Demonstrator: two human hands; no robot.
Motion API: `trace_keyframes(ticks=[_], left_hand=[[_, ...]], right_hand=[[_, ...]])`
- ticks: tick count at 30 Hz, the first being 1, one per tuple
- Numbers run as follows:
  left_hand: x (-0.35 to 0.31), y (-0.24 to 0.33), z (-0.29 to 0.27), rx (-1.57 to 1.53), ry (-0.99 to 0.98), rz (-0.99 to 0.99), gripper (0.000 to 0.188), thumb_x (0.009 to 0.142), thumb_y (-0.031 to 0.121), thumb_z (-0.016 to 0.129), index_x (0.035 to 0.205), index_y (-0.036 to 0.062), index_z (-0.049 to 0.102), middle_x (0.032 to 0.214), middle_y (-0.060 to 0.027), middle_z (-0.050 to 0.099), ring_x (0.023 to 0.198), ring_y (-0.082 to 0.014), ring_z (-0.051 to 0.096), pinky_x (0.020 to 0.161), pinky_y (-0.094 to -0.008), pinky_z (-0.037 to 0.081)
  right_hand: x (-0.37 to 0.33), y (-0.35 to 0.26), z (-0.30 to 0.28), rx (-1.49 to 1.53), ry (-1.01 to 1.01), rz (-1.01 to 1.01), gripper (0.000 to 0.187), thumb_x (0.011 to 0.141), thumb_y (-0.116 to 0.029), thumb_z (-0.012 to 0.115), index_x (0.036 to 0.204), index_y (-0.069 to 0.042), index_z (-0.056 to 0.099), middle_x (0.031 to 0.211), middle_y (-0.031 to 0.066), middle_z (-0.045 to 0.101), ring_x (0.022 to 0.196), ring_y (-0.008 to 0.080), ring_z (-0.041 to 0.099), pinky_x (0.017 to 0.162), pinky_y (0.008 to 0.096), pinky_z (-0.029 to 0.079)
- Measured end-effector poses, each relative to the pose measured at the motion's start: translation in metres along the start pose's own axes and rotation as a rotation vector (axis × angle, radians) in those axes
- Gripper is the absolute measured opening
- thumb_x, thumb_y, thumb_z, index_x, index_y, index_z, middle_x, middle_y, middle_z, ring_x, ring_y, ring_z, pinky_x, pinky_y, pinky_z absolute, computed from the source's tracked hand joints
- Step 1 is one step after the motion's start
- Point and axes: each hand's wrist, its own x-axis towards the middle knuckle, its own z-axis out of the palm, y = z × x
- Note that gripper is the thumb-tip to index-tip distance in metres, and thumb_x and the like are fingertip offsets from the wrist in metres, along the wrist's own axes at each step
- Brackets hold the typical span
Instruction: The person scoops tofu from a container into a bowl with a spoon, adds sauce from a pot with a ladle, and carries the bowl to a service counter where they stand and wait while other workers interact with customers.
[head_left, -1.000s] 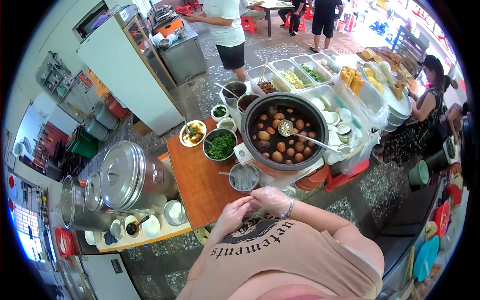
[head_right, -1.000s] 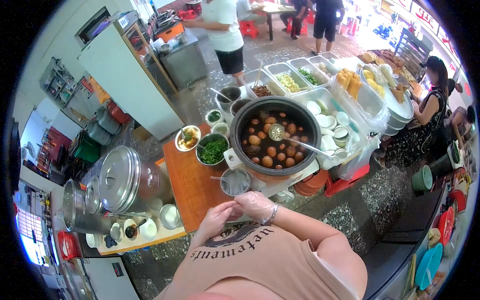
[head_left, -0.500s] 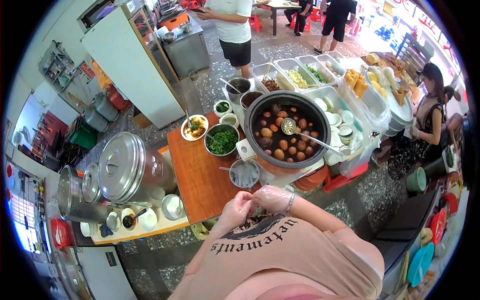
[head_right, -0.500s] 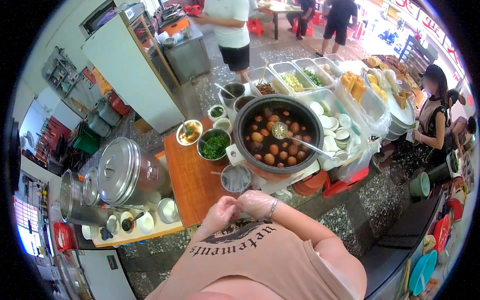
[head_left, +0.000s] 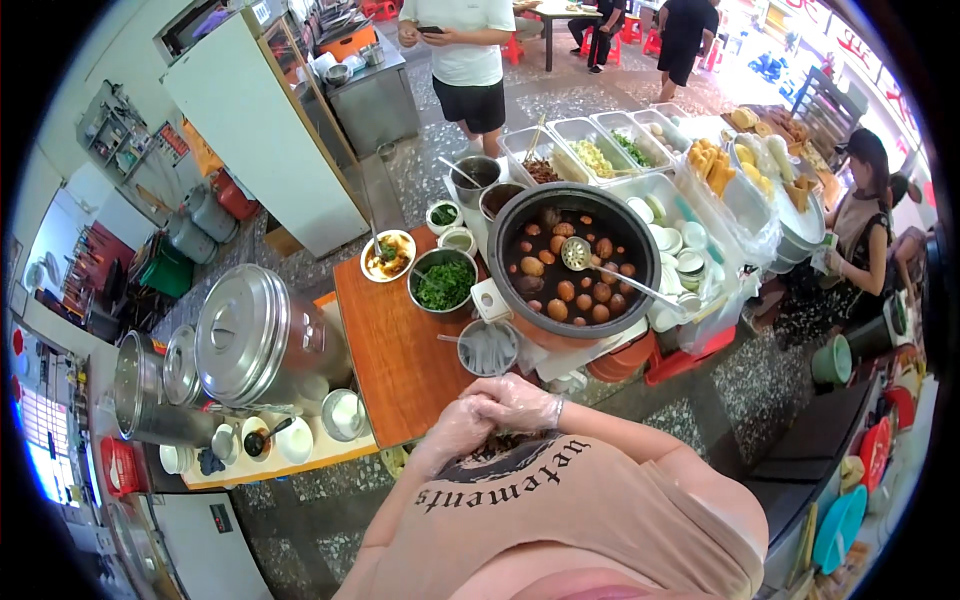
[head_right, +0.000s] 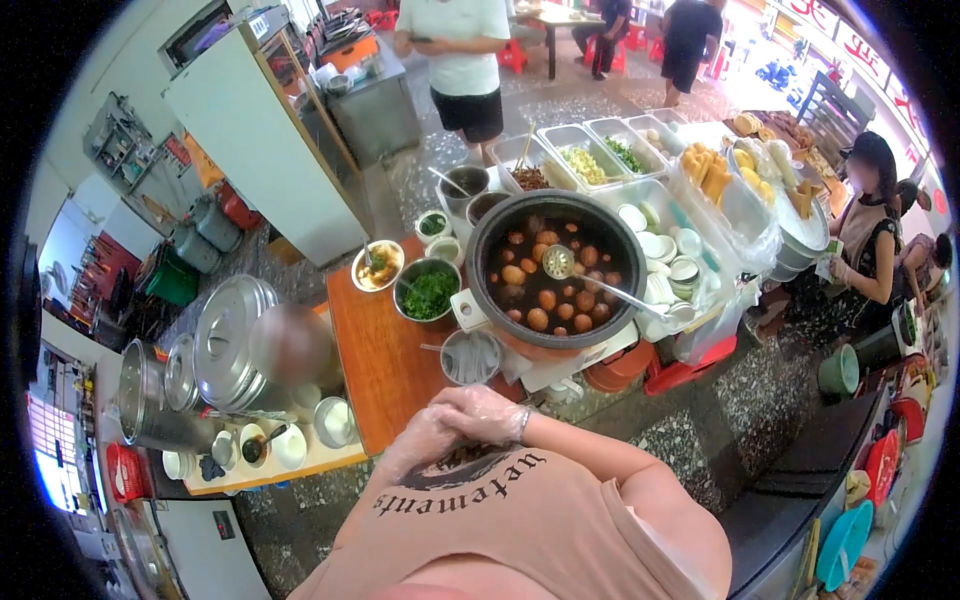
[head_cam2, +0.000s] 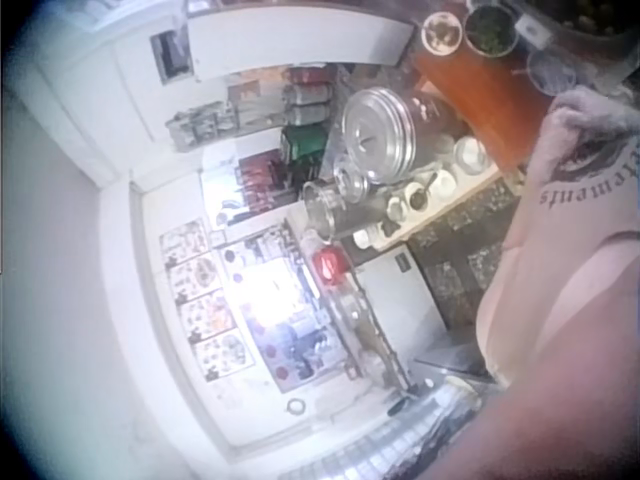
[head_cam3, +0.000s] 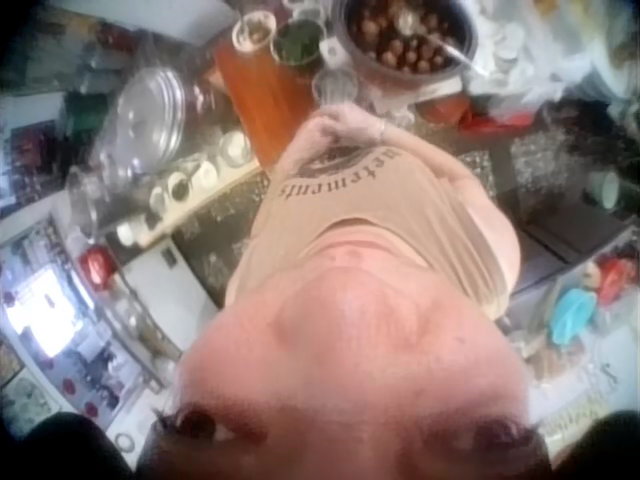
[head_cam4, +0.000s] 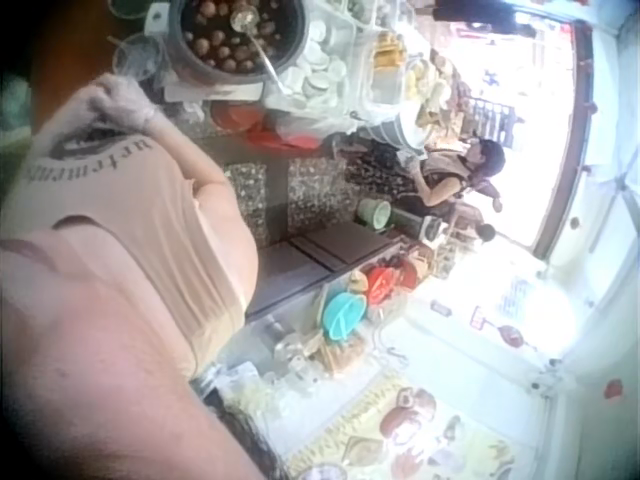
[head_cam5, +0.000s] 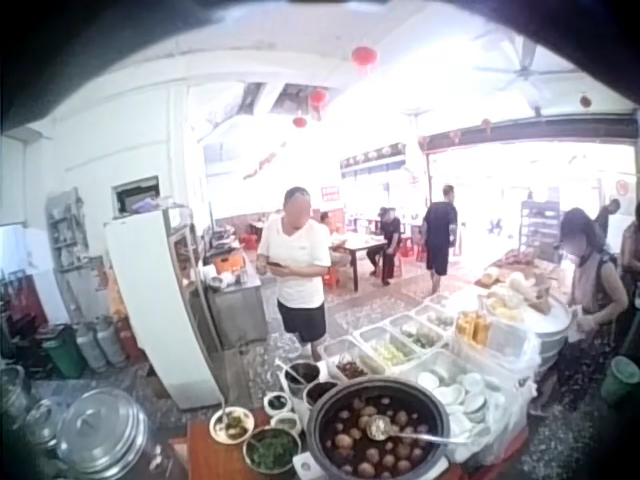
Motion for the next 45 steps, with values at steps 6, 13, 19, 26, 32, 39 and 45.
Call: trace_keyframes(ticks=[6, 13, 19, 26, 32, 39, 45], left_hand=[[0.004, 0.032, -0.009, -0.465, -0.018, -0.318, 0.019, 0.089, 0.005, 0.044, 0.101, -0.0044, 0.055, 0.08, -0.0118, 0.064, 0.067, -0.0207, 0.062, 0.06, -0.0322, 0.051], [-0.008, 0.021, -0.003, -0.474, 0.096, -0.259, 0.04, 0.089, 0.004, 0.042, 0.129, 0.0056, 0.043, 0.081, -0.0084, 0.063, 0.062, -0.0146, 0.059, 0.058, -0.0278, 0.05], [-0.023, 0.058, -0.035, -0.61, 0.429, -0.181, 0.07, 0.089, 0.003, 0.039, 0.152, 0.0111, 0.008, 0.067, -0.0054, 0.06, 0.054, -0.0086, 0.049, 0.053, -0.0212, 0.044], [-0.029, 0.055, -0.03, -0.589, 0.471, -0.165, 0.072, 0.091, 0.004, 0.039, 0.151, 0.0107, 0.001, 0.067, -0.0059, 0.06, 0.054, -0.0087, 0.05, 0.052, -0.0199, 0.043], [-0.045, 0.047, -0.033, -0.732, 0.508, -0.117, 0.053, 0.095, 0.011, 0.043, 0.144, 0.0044, 0.027, 0.07, -0.0052, 0.061, 0.059, -0.0102, 0.055, 0.06, -0.0221, 0.047], [-0.027, 0.001, -0.013, -1.297, 0.359, -0.011, 0.023, 0.092, 0.025, 0.051, 0.084, 0.0044, 0.057, 0.071, -0.0085, 0.058, 0.061, -0.0189, 0.056, 0.06, -0.0317, 0.046], [-0.003, 0.026, -0.004, -1.708, 0.013, -0.05, 0.037, 0.095, 0.03, 0.048, 0.064, 0.0107, 0.044, 0.053, -0.005, 0.047, 0.048, -0.0169, 0.045, 0.048, -0.0287, 0.036]], right_hand=[[0.006, -0.021, -0.004, 0.001, 0.122, 0.209, 0.032, 0.097, -0.026, 0.045, 0.09, -0.001, 0.065, 0.071, 0.0134, 0.066, 0.057, 0.0221, 0.064, 0.056, 0.0335, 0.052], [0.054, 0.006, -0.016, -0.225, 0.16, -0.067, 0.026, 0.095, -0.022, 0.048, 0.095, 0.0, 0.063, 0.082, 0.0132, 0.066, 0.063, 0.0182, 0.064, 0.057, 0.0325, 0.052], [0.203, -0.172, -0.141, 0.069, 0.279, -0.328, 0.065, 0.09, -0.017, 0.059, 0.147, -0.009, 0.029, 0.084, -0.0012, 0.055, 0.066, 0.0074, 0.046, 0.058, 0.0256, 0.042], [0.291, -0.26, -0.205, -0.53, 0.198, -0.603, 0.057, 0.085, -0.02, 0.052, 0.139, -0.005, 0.04, 0.089, 0.0101, 0.067, 0.084, 0.0223, 0.064, 0.076, 0.0332, 0.051], [0.15, -0.132, -0.09, -0.616, -0.307, -0.758, 0.044, 0.089, -0.028, 0.059, 0.125, -0.003, 0.054, 0.11, 0.0187, 0.062, 0.103, 0.0288, 0.061, 0.092, 0.0377, 0.049], [0.045, -0.046, 0.019, 0.777, -0.266, 0.16, 0.02, 0.093, -0.021, 0.056, 0.104, -0.004, 0.058, 0.118, 0.0106, 0.06, 0.055, 0.0046, 0.048, 0.047, 0.0179, 0.042], [0.045, -0.009, 0.018, 0.991, -0.297, 0.092, 0.024, 0.091, -0.023, 0.053, 0.1, -0.002, 0.058, 0.103, 0.0137, 0.061, 0.08, 0.0178, 0.051, 0.072, 0.0283, 0.039]])
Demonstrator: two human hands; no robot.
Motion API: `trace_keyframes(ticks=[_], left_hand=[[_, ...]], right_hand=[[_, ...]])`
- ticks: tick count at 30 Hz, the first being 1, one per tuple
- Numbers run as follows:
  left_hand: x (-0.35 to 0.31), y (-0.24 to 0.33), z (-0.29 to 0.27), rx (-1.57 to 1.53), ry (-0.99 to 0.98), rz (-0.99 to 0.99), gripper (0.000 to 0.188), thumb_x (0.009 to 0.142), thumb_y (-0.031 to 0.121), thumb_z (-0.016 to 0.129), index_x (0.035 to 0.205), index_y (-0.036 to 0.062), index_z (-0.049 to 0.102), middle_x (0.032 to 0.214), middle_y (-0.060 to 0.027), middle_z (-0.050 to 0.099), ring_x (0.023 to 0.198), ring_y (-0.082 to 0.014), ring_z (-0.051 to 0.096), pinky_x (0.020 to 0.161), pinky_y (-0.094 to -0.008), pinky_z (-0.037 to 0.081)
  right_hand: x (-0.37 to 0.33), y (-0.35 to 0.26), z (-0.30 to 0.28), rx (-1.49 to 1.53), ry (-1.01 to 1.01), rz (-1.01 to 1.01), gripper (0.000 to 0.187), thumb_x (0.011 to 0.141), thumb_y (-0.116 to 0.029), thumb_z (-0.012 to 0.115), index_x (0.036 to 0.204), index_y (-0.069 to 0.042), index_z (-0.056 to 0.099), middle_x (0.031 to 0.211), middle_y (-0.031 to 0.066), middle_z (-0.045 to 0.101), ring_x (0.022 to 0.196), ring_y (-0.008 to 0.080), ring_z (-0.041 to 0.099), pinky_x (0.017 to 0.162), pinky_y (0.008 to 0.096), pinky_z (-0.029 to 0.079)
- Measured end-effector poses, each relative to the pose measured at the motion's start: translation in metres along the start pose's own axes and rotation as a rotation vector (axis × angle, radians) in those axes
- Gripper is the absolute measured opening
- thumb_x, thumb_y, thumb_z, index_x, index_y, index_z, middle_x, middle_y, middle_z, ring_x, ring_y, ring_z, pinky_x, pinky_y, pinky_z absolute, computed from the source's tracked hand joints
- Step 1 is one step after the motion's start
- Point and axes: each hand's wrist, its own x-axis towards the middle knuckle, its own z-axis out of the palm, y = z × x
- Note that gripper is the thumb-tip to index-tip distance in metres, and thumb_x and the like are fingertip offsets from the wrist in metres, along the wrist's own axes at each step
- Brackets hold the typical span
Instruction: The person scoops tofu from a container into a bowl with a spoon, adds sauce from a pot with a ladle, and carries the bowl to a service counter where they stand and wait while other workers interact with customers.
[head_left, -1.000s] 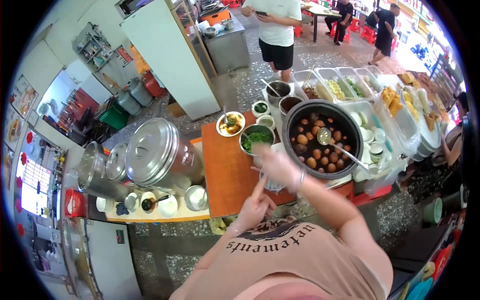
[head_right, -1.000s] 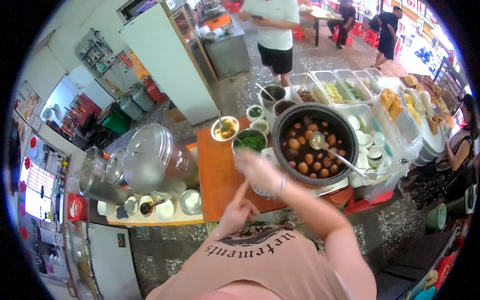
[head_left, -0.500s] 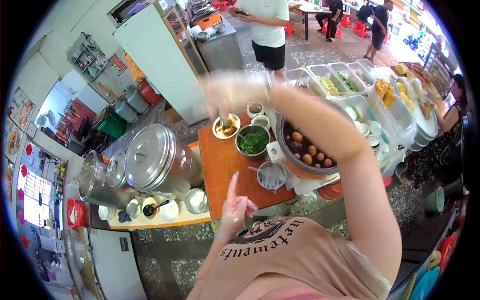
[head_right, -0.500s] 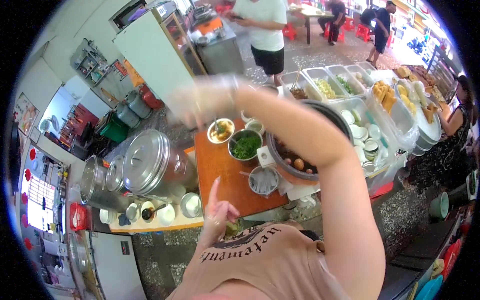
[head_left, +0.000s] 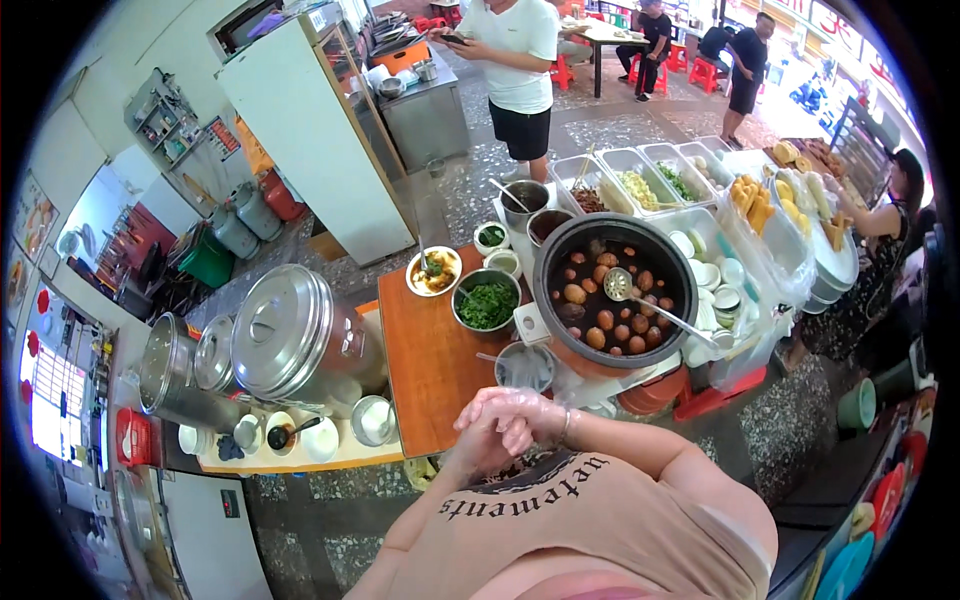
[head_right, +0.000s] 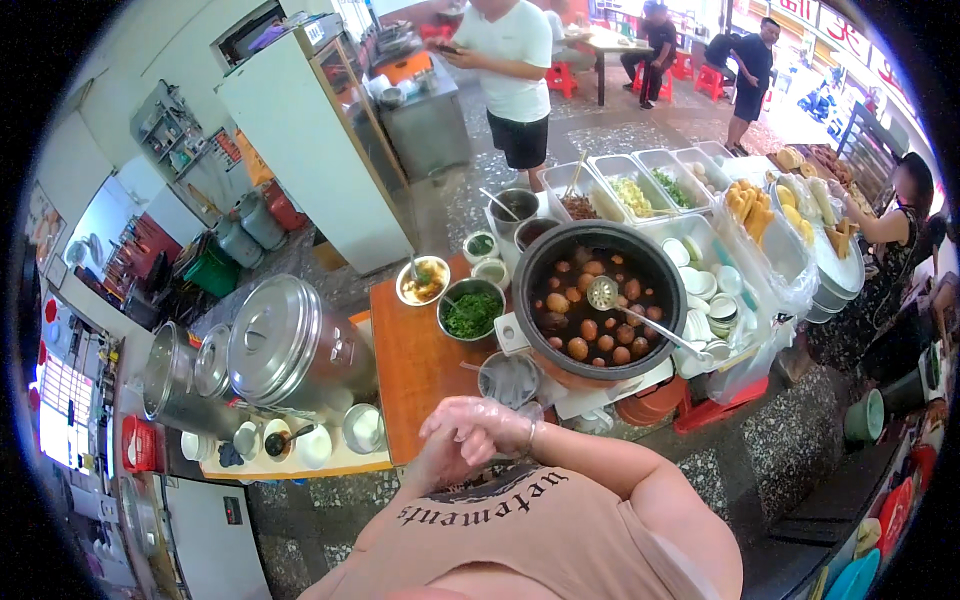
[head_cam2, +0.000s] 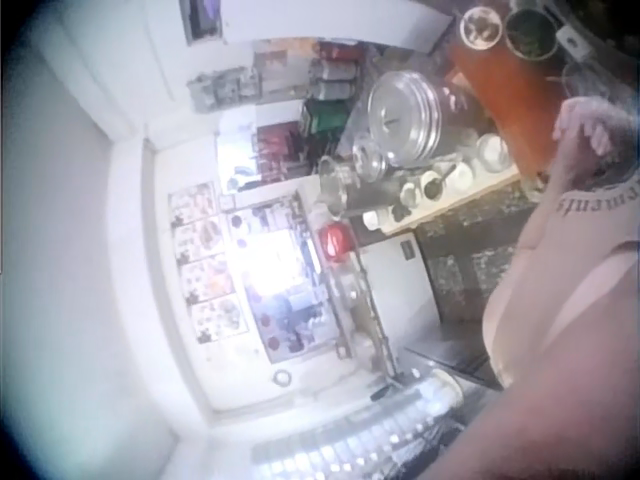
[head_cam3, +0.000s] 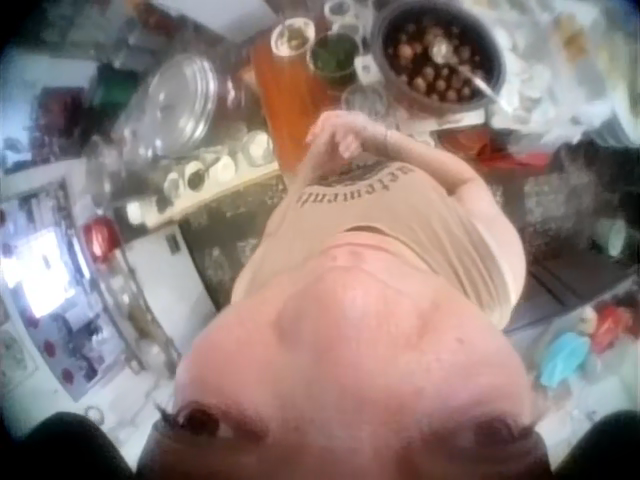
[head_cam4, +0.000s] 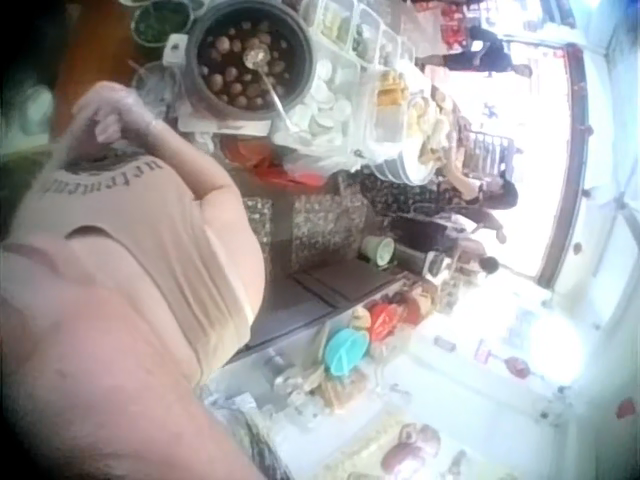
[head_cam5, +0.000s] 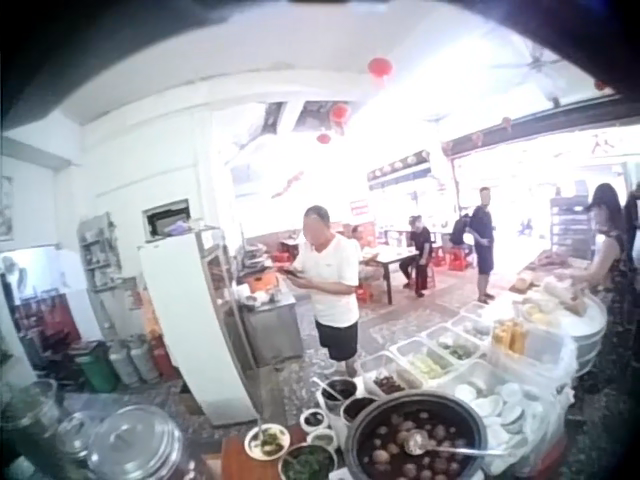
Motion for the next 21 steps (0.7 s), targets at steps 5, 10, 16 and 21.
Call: trace_keyframes(ticks=[5, 10, 16, 21], left_hand=[[0.006, -0.008, -0.022, 0.232, 0.044, 0.145, 0.037, 0.096, 0.033, 0.045, 0.066, 0.0109, 0.045, 0.05, -0.004, 0.044, 0.043, -0.0162, 0.043, 0.043, -0.0261, 0.033], [0.008, -0.013, -0.001, 0.432, 0.394, 0.281, 0.036, 0.098, 0.034, 0.041, 0.072, 0.0107, 0.046, 0.049, -0.0021, 0.042, 0.043, -0.0145, 0.042, 0.042, -0.025, 0.033], [0.009, -0.009, 0.015, 0.56, 0.237, 0.356, 0.027, 0.1, 0.023, 0.038, 0.115, 0.0038, 0.049, 0.108, -0.0063, 0.053, 0.092, -0.0151, 0.054, 0.076, -0.0275, 0.046], [0.009, -0.003, 0.017, 0.687, 0.188, 0.377, 0.05, 0.101, 0.028, 0.039, 0.143, 0.0063, 0.024, 0.138, -0.0101, 0.038, 0.127, -0.0221, 0.041, 0.103, -0.0353, 0.038]], right_hand=[[-0.013, -0.006, 0.013, -0.109, 0.195, -0.171, 0.023, 0.094, -0.022, 0.046, 0.1, -0.003, 0.058, 0.099, 0.0079, 0.064, 0.085, 0.0102, 0.058, 0.071, 0.0196, 0.047], [-0.015, 0.0, 0.007, -0.215, 0.271, -0.177, 0.022, 0.096, -0.018, 0.041, 0.103, -0.002, 0.054, 0.104, 0.0073, 0.062, 0.082, 0.0097, 0.058, 0.07, 0.0221, 0.049], [-0.019, -0.013, 0.012, -0.552, 0.4, -0.376, 0.026, 0.091, -0.009, 0.047, 0.115, -0.001, 0.056, 0.115, 0.011, 0.058, 0.11, 0.0219, 0.054, 0.098, 0.0334, 0.041], [-0.028, -0.021, 0.013, -0.91, 0.437, -0.563, 0.054, 0.083, -0.01, 0.06, 0.133, -0.004, 0.043, 0.138, 0.0195, 0.04, 0.129, 0.0333, 0.039, 0.108, 0.0401, 0.031]])
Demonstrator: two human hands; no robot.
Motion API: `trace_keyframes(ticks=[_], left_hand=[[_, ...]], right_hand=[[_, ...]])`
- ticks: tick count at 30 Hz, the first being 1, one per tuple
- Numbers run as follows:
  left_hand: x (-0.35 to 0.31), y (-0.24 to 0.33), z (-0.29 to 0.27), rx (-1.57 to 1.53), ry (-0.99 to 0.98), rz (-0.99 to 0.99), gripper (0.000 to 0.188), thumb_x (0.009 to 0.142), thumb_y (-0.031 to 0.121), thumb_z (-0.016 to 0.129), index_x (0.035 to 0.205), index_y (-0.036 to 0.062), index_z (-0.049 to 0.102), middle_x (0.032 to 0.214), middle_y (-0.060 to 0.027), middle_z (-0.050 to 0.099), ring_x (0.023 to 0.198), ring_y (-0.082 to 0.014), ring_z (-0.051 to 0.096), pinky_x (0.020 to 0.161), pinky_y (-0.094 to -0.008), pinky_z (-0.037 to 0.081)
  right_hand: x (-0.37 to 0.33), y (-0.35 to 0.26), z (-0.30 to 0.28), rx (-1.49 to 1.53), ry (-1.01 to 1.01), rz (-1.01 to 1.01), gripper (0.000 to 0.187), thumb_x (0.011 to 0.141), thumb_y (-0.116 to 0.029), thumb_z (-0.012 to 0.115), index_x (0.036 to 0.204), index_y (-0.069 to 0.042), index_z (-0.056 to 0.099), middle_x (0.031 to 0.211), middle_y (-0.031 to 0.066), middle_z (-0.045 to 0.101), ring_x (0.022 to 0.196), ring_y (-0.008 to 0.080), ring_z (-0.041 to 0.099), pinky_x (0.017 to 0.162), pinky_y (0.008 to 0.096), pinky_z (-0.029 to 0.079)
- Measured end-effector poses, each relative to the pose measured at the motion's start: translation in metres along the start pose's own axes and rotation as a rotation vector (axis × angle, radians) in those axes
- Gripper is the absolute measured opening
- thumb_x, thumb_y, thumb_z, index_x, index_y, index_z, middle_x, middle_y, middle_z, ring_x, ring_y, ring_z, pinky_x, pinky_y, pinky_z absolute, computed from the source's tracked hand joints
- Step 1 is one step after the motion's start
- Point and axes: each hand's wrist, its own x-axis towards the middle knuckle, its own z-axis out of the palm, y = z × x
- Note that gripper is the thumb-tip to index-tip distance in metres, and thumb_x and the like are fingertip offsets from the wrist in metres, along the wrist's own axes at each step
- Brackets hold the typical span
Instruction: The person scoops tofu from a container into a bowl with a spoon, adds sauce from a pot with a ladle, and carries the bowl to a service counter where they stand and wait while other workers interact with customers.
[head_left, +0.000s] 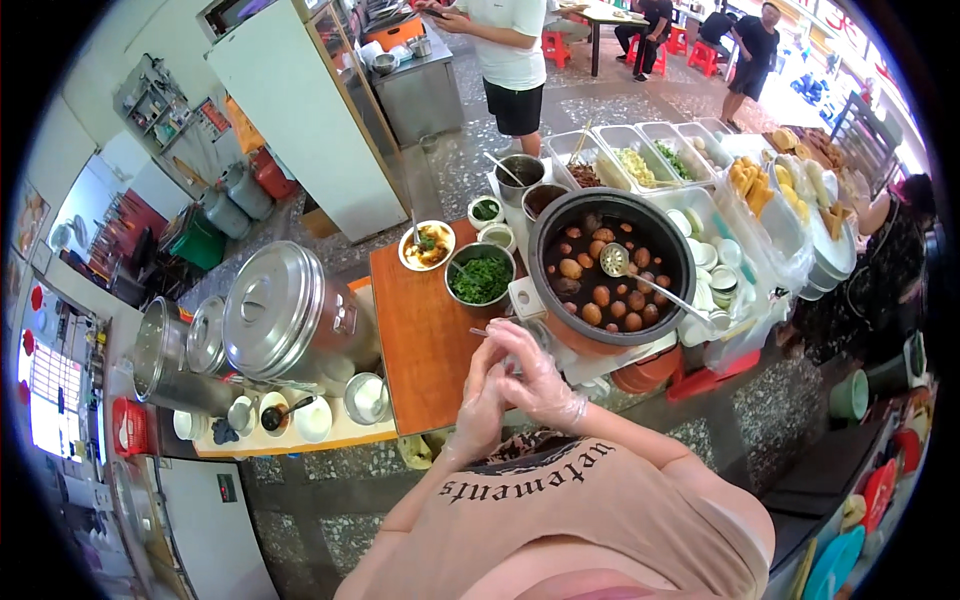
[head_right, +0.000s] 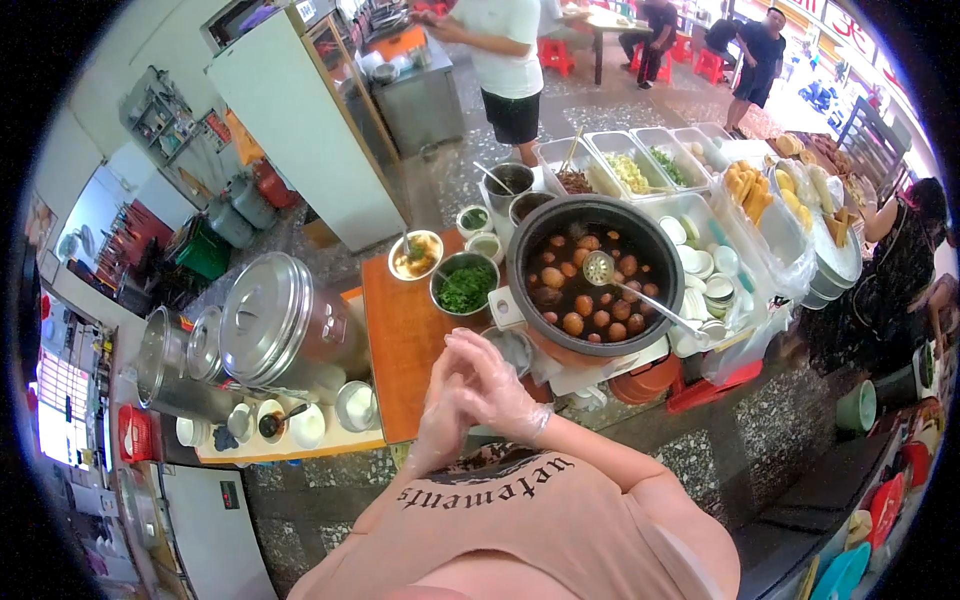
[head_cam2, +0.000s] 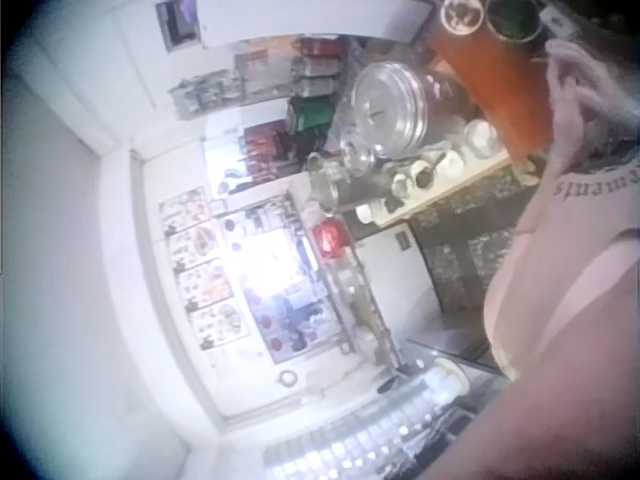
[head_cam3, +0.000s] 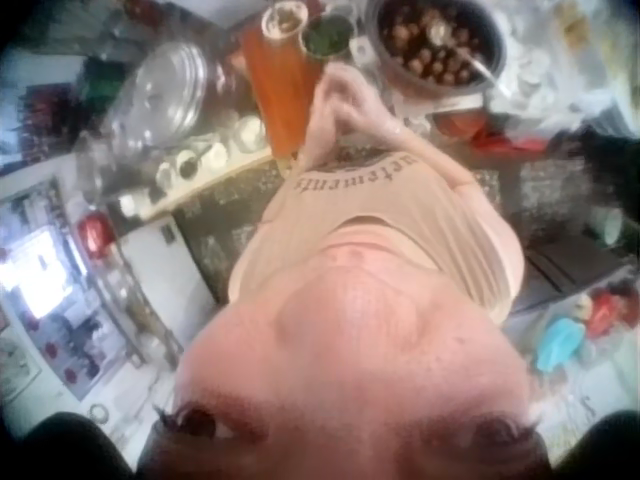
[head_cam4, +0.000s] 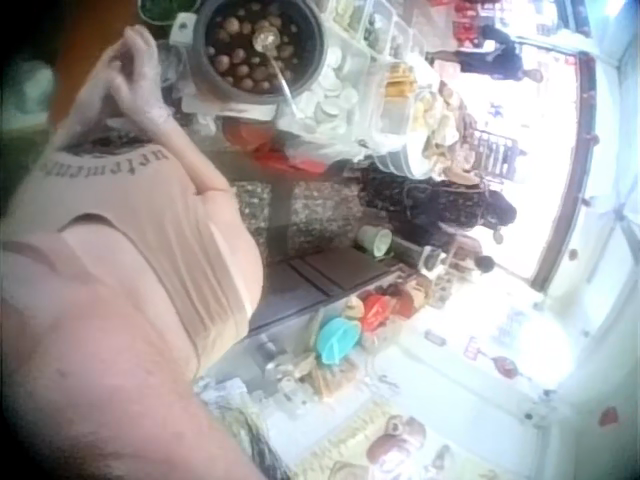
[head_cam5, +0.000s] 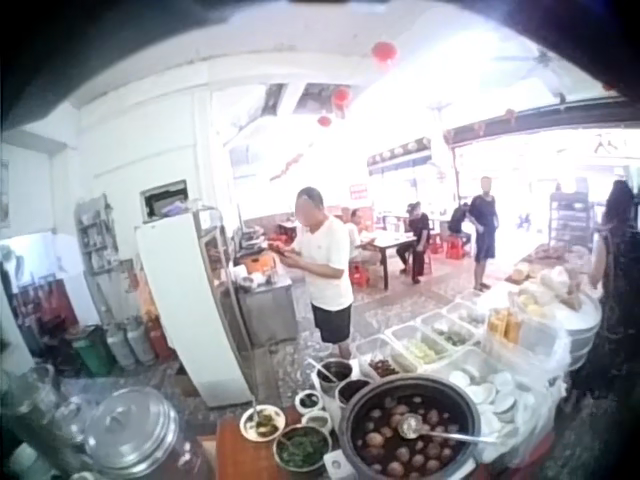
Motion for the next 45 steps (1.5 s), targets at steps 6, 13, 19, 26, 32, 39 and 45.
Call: trace_keyframes(ticks=[6, 13, 19, 26, 32, 39, 45], left_hand=[[0.007, -0.029, -0.023, 0.243, -0.077, 0.194, 0.056, 0.095, 0.022, 0.051, 0.146, 0.009, 0.032, 0.153, -0.0138, 0.02, 0.141, -0.0291, 0.021, 0.11, -0.0419, 0.026], [0.013, -0.047, -0.023, 0.168, 0.01, 0.052, 0.079, 0.091, 0.04, 0.054, 0.152, 0.0112, 0.013, 0.157, -0.0068, 0.015, 0.141, -0.0287, 0.022, 0.11, -0.0456, 0.028], [0.015, -0.069, -0.023, 0.261, 0.162, 0.356, 0.077, 0.09, 0.026, 0.056, 0.151, 0.0103, 0.013, 0.156, -0.0149, 0.014, 0.142, -0.0322, 0.021, 0.113, -0.0479, 0.023], [0.003, -0.008, 0.014, 0.412, 0.338, 0.116, 0.074, 0.093, 0.02, 0.052, 0.15, 0.0018, 0.008, 0.154, -0.0165, 0.018, 0.132, -0.0267, 0.036, 0.108, -0.035, 0.03], [0.03, -0.004, -0.022, 0.498, 0.266, 0.26, 0.059, 0.094, 0.028, 0.049, 0.142, -0.0004, 0.03, 0.141, -0.0161, 0.039, 0.125, -0.0223, 0.044, 0.105, -0.0338, 0.033], [0.016, 0.018, -0.014, 0.613, -0.492, -0.346, 0.042, 0.084, 0.026, 0.053, 0.118, 0.0008, 0.06, 0.108, -0.0129, 0.066, 0.102, -0.0204, 0.061, 0.091, -0.0323, 0.046], [0.023, 0.024, 0.001, 0.863, -0.579, -0.145, 0.042, 0.083, 0.014, 0.059, 0.123, 0.0022, 0.055, 0.114, -0.0183, 0.063, 0.106, -0.0303, 0.061, 0.095, -0.0359, 0.044]], right_hand=[[-0.005, -0.015, 0.004, -0.087, -0.334, -0.002, 0.074, 0.082, -0.027, 0.066, 0.146, -0.016, 0.03, 0.153, 0.0248, 0.011, 0.143, 0.0397, 0.009, 0.114, 0.0506, 0.012], [-0.011, 0.023, 0.004, 0.056, -0.472, -0.049, 0.053, 0.093, -0.036, 0.049, 0.14, -0.013, 0.04, 0.152, 0.0252, 0.015, 0.144, 0.0355, 0.011, 0.113, 0.0493, 0.013], [-0.016, 0.036, 0.02, 0.0, -0.411, -0.042, 0.072, 0.091, -0.035, 0.044, 0.152, -0.011, 0.012, 0.157, 0.0187, 0.005, 0.146, 0.0282, 0.005, 0.115, 0.0425, 0.006], [-0.012, 0.012, 0.018, 0.314, -0.265, 0.031, 0.085, 0.087, -0.035, 0.054, 0.149, 0.0, 0.008, 0.156, 0.0194, 0.007, 0.144, 0.0322, 0.013, 0.115, 0.0409, 0.015], [-0.013, 0.011, 0.009, -0.135, -0.324, 0.013, 0.044, 0.09, -0.029, 0.057, 0.123, -0.001, 0.054, 0.128, 0.0228, 0.052, 0.119, 0.035, 0.049, 0.102, 0.0417, 0.038], [-0.017, -0.012, -0.005, -0.026, -0.676, 0.062, 0.018, 0.087, -0.019, 0.061, 0.091, -0.002, 0.066, 0.083, 0.0107, 0.066, 0.081, 0.0239, 0.064, 0.074, 0.036, 0.051], [-0.031, 0.06, 0.044, -0.027, -0.995, 0.417, 0.056, 0.082, -0.031, 0.071, 0.126, -0.005, 0.049, 0.12, 0.0146, 0.057, 0.115, 0.0214, 0.052, 0.1, 0.033, 0.039]])
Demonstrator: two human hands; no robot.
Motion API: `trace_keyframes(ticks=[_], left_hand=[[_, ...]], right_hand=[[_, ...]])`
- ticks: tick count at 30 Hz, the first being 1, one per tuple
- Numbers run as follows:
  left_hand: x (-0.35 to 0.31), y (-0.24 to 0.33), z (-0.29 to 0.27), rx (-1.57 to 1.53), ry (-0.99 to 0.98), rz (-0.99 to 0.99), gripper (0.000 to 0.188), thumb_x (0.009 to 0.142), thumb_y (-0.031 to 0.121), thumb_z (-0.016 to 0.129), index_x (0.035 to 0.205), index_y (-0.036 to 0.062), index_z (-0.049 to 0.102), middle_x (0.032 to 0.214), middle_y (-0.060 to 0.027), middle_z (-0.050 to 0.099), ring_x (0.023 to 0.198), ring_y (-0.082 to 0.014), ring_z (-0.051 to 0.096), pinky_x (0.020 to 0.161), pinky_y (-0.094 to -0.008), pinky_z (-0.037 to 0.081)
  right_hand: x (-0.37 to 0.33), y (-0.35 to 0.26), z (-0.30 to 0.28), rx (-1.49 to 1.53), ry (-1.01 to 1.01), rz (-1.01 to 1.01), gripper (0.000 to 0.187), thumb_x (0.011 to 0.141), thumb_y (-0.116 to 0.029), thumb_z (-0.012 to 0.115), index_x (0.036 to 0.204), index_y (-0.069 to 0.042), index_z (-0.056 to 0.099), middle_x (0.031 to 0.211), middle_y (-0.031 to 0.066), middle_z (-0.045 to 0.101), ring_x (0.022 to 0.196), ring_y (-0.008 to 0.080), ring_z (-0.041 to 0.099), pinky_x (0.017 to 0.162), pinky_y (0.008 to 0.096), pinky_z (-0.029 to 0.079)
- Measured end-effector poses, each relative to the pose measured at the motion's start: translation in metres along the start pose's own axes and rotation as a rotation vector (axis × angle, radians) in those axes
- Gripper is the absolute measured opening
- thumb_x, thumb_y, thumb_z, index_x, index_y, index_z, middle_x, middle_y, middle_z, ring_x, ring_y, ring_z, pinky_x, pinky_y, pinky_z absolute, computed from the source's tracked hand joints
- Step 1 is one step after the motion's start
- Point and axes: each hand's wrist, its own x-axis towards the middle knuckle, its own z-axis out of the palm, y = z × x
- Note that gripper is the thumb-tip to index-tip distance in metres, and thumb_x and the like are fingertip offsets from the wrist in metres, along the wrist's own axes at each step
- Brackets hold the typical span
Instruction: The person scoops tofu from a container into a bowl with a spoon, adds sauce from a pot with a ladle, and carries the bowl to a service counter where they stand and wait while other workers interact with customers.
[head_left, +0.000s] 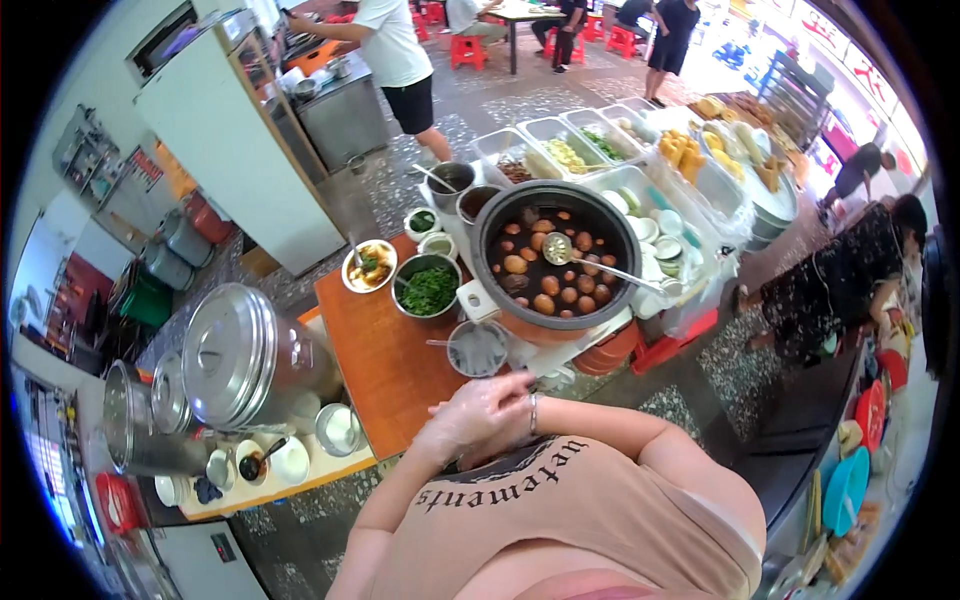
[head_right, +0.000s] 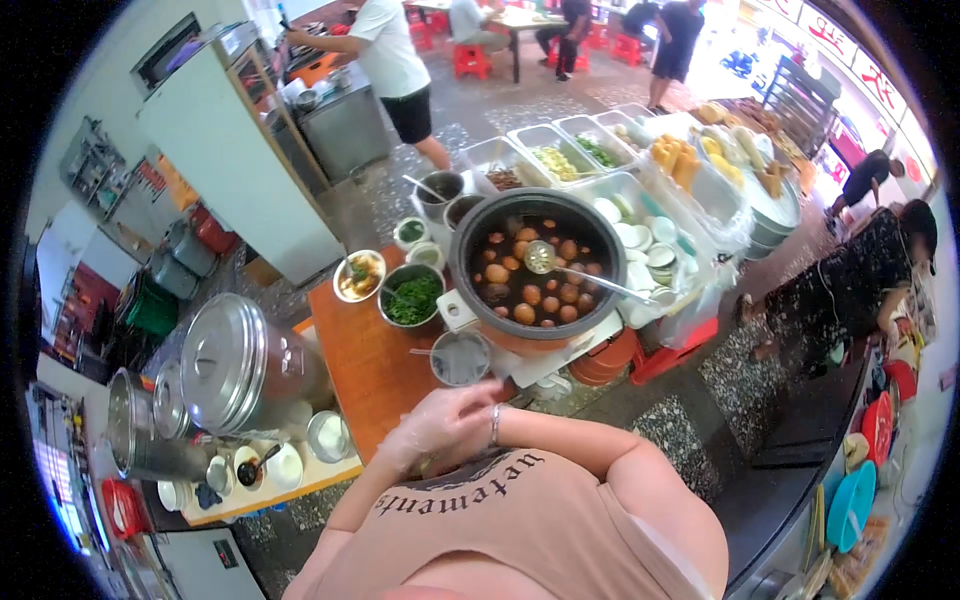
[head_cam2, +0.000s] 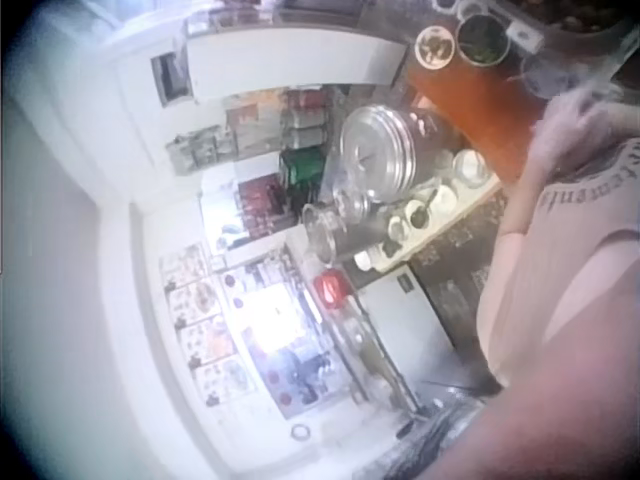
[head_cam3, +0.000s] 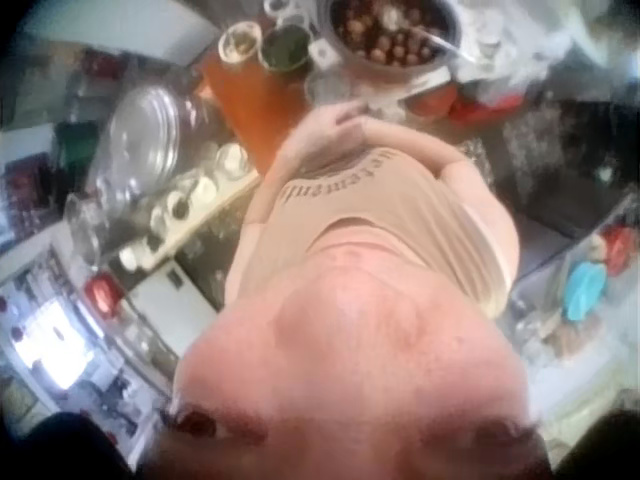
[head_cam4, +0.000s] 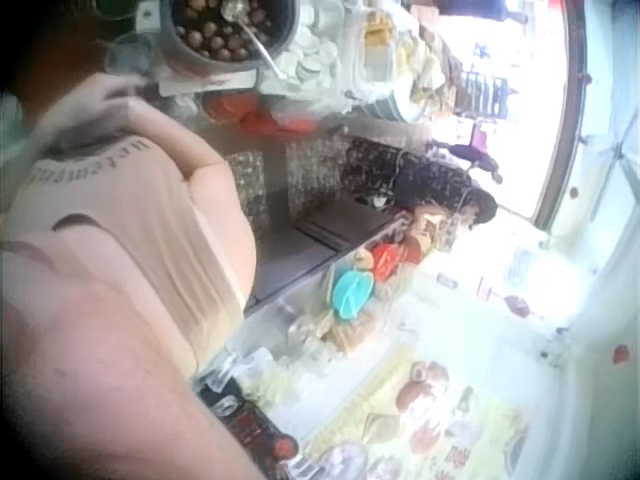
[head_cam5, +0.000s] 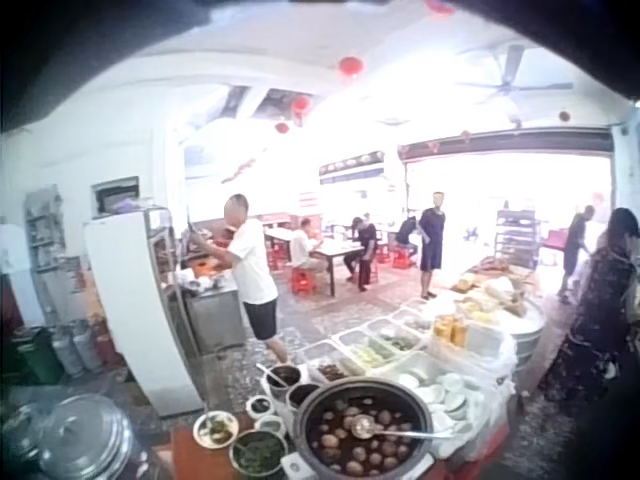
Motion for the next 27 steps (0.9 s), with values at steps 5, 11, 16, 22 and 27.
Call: trace_keyframes(ticks=[5, 11, 16, 22, 27], left_hand=[[0.003, -0.005, -0.016, 0.058, 0.862, 0.266, 0.06, 0.075, -0.006, 0.055, 0.133, -0.0022, 0.041, 0.13, -0.0177, 0.051, 0.122, -0.0262, 0.049, 0.105, -0.0354, 0.037], [0.014, -0.023, -0.028, 0.11, 0.967, 0.541, 0.059, 0.089, 0.009, 0.05, 0.142, -0.0028, 0.027, 0.135, -0.0201, 0.044, 0.124, -0.03, 0.047, 0.107, -0.0413, 0.035], [0.008, -0.003, -0.034, -0.539, 0.945, 0.398, 0.051, 0.098, 0.021, 0.041, 0.143, 0.003, 0.027, 0.132, -0.0163, 0.045, 0.119, -0.0263, 0.049, 0.105, -0.0398, 0.036], [-0.002, -0.012, -0.035, -0.975, 0.772, 0.361, 0.053, 0.098, 0.037, 0.044, 0.14, 0.006, 0.034, 0.129, -0.0107, 0.048, 0.116, -0.0217, 0.048, 0.101, -0.0378, 0.036], [0.006, -0.025, -0.05, -1.012, 0.786, 0.321, 0.051, 0.098, 0.038, 0.043, 0.138, 0.0074, 0.037, 0.128, -0.01, 0.048, 0.113, -0.0213, 0.049, 0.101, -0.0383, 0.037]], right_hand=[[-0.031, -0.055, -0.03, 0.474, 0.271, -0.17, 0.093, 0.079, -0.029, 0.076, 0.147, -0.003, 0.018, 0.144, 0.016, 0.035, 0.134, 0.0234, 0.031, 0.113, 0.0373, 0.025], [-0.001, -0.08, -0.022, 0.541, 0.557, -0.533, 0.088, 0.083, -0.034, 0.07, 0.147, -0.004, 0.018, 0.138, 0.0114, 0.038, 0.129, 0.0183, 0.036, 0.109, 0.035, 0.03], [0.006, -0.07, -0.008, 0.598, 0.553, -0.237, 0.072, 0.085, -0.036, 0.068, 0.139, -0.003, 0.035, 0.12, 0.0087, 0.052, 0.113, 0.0164, 0.049, 0.098, 0.0348, 0.041], [0.013, -0.052, 0.012, 0.186, 0.548, -0.043, 0.034, 0.094, -0.032, 0.055, 0.109, -0.003, 0.064, 0.091, 0.0122, 0.066, 0.084, 0.0224, 0.062, 0.078, 0.0366, 0.049], [0.017, -0.055, 0.017, 0.138, 0.59, 0.088, 0.036, 0.096, -0.034, 0.047, 0.105, -0.003, 0.065, 0.084, 0.0213, 0.066, 0.077, 0.0339, 0.063, 0.076, 0.0415, 0.049]])
